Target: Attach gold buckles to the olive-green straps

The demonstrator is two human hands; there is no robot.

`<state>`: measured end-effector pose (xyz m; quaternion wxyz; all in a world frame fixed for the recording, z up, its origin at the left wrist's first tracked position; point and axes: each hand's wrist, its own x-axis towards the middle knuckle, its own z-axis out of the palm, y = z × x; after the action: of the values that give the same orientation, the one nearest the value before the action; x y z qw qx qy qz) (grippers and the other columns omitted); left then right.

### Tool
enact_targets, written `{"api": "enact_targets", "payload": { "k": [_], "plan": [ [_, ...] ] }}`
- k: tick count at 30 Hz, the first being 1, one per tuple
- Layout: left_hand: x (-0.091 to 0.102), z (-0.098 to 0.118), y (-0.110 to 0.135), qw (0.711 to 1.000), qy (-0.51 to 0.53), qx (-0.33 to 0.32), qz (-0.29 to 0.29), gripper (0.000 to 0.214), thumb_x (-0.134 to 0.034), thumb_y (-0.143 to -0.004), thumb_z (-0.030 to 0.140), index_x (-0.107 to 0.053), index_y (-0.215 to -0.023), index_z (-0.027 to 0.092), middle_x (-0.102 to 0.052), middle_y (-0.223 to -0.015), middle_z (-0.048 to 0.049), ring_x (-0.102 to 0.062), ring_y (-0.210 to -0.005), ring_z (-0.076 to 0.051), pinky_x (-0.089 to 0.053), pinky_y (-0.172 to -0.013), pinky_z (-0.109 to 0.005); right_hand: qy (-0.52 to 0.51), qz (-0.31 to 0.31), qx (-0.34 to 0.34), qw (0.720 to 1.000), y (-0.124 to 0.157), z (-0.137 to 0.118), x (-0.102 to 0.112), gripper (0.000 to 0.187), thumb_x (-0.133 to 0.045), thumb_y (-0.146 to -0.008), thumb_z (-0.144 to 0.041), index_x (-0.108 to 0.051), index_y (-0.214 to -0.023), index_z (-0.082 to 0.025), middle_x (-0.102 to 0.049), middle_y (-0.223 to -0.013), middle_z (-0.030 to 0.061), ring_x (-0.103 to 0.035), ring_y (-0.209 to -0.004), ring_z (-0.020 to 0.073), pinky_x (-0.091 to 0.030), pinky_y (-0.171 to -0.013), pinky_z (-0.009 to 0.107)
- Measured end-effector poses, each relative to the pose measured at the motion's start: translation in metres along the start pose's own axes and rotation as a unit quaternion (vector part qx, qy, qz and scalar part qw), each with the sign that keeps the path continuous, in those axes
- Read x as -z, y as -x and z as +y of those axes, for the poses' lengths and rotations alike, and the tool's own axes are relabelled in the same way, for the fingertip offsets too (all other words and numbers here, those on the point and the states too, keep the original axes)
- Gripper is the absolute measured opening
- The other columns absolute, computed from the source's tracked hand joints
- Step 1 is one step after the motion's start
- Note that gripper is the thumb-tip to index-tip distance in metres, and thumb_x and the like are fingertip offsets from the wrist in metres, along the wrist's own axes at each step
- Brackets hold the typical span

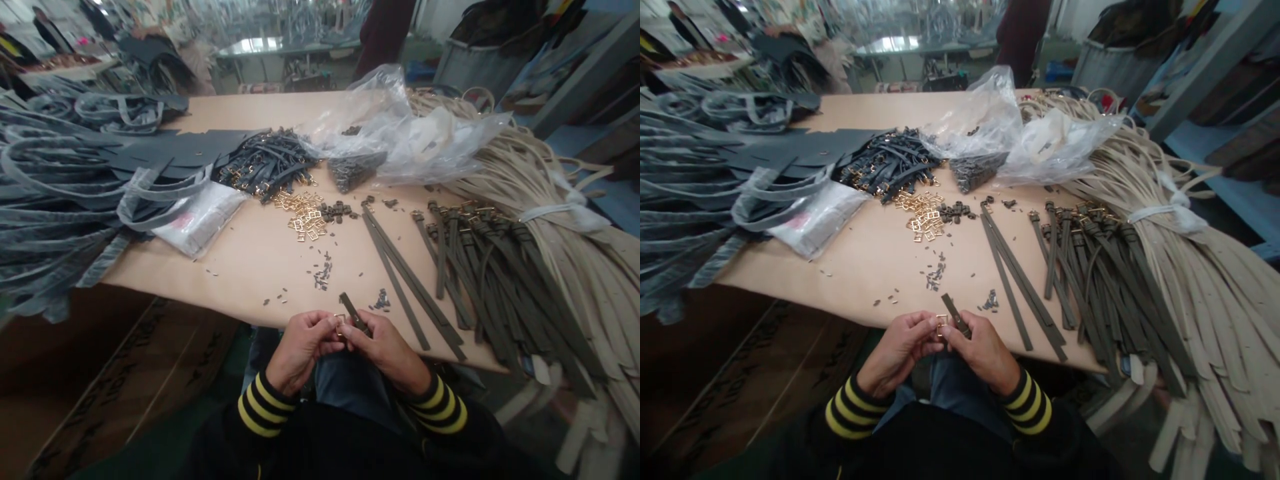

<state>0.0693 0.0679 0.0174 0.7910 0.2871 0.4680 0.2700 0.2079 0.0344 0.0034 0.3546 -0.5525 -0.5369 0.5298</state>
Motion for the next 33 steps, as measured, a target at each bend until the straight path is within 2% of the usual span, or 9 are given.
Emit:
{"api": "enact_targets", "payload": {
  "k": [6,12,16,22,27,30,33],
  "plan": [
    [0.003,-0.008,0.007,1.0,-0.02,-0.003,-0.007,0.023,-0.067,-0.061,0.029,-0.053,-0.066,0.011,-0.053,-0.06,0.0018,-0.049,-0.052,-0.005,-0.047,-0.049,-0.017,0.011,-0.01,-0.017,1.0,0.004,0.003,-0.003,0.023,-0.046,-0.077,-0.034,-0.043,-0.064,-0.015,-0.043,-0.055,-0.0038,-0.039,-0.051,0.0087,-0.032,-0.051,0.021],
    [0.005,-0.009,0.013,0.992,-0.106,-0.06,-0.029,0.02,-0.066,-0.06,0.024,-0.051,-0.064,0.012,-0.047,-0.061,0.0036,-0.044,-0.055,-0.005,-0.043,-0.046,-0.013,0.039,0.009,0.001,0.999,0.008,0.001,-0.004,0.015,-0.048,-0.075,-0.029,-0.047,-0.069,-0.015,-0.044,-0.061,-0.0024,-0.041,-0.058,0.0101,-0.033,-0.054,0.021],
    [0.005,-0.009,0.016,0.997,-0.058,-0.042,-0.04,0.022,-0.067,-0.059,0.023,-0.049,-0.066,0.013,-0.048,-0.066,0.0038,-0.047,-0.059,-0.005,-0.046,-0.051,-0.016,0.009,-0.004,-0.006,1.0,0.01,-0.001,-0.002,0.019,-0.046,-0.077,-0.033,-0.047,-0.071,-0.015,-0.043,-0.058,-0.003,-0.039,-0.054,0.0092,-0.033,-0.052,0.021],
    [0.0,-0.009,0.018,0.999,0.001,-0.042,-0.007,0.023,-0.069,-0.057,0.02,-0.048,-0.065,0.012,-0.052,-0.06,0.0042,-0.05,-0.056,-0.005,-0.048,-0.055,-0.017,-0.011,-0.023,-0.005,1.0,0.012,-0.001,-0.002,0.024,-0.043,-0.079,-0.037,-0.049,-0.074,-0.014,-0.044,-0.058,-0.0034,-0.036,-0.048,0.0073,-0.032,-0.049,0.021],
    [0.0,-0.015,0.015,0.998,0.024,-0.055,0.02,0.025,-0.07,-0.057,0.023,-0.048,-0.065,0.012,-0.056,-0.059,0.0029,-0.054,-0.054,-0.005,-0.048,-0.059,-0.019,-0.014,-0.011,0.006,1.0,0.011,0.0,-0.006,0.02,-0.048,-0.077,-0.034,-0.049,-0.073,-0.014,-0.049,-0.064,-0.0008,-0.043,-0.058,0.0098,-0.036,-0.057,0.022],
    [0.001,-0.014,0.018,0.999,0.008,-0.048,0.005,0.023,-0.069,-0.059,0.025,-0.052,-0.065,0.011,-0.058,-0.062,0.0001,-0.055,-0.058,-0.006,-0.047,-0.061,-0.019,-0.027,-0.001,0.007,1.0,0.01,0.001,-0.006,0.019,-0.05,-0.076,-0.032,-0.049,-0.07,-0.014,-0.05,-0.064,-0.0005,-0.045,-0.06,0.01,-0.036,-0.058,0.022],
    [0.002,-0.01,0.022,0.998,-0.031,-0.042,-0.027,0.023,-0.063,-0.065,0.031,-0.057,-0.067,0.01,-0.059,-0.067,-0.0027,-0.056,-0.065,-0.01,-0.048,-0.06,-0.02,-0.088,-0.017,-0.015,0.996,0.008,0.004,-0.002,0.023,-0.047,-0.078,-0.035,-0.048,-0.067,-0.014,-0.049,-0.059,-0.0023,-0.04,-0.05,0.0067,-0.033,-0.049,0.019]
  ]
}}
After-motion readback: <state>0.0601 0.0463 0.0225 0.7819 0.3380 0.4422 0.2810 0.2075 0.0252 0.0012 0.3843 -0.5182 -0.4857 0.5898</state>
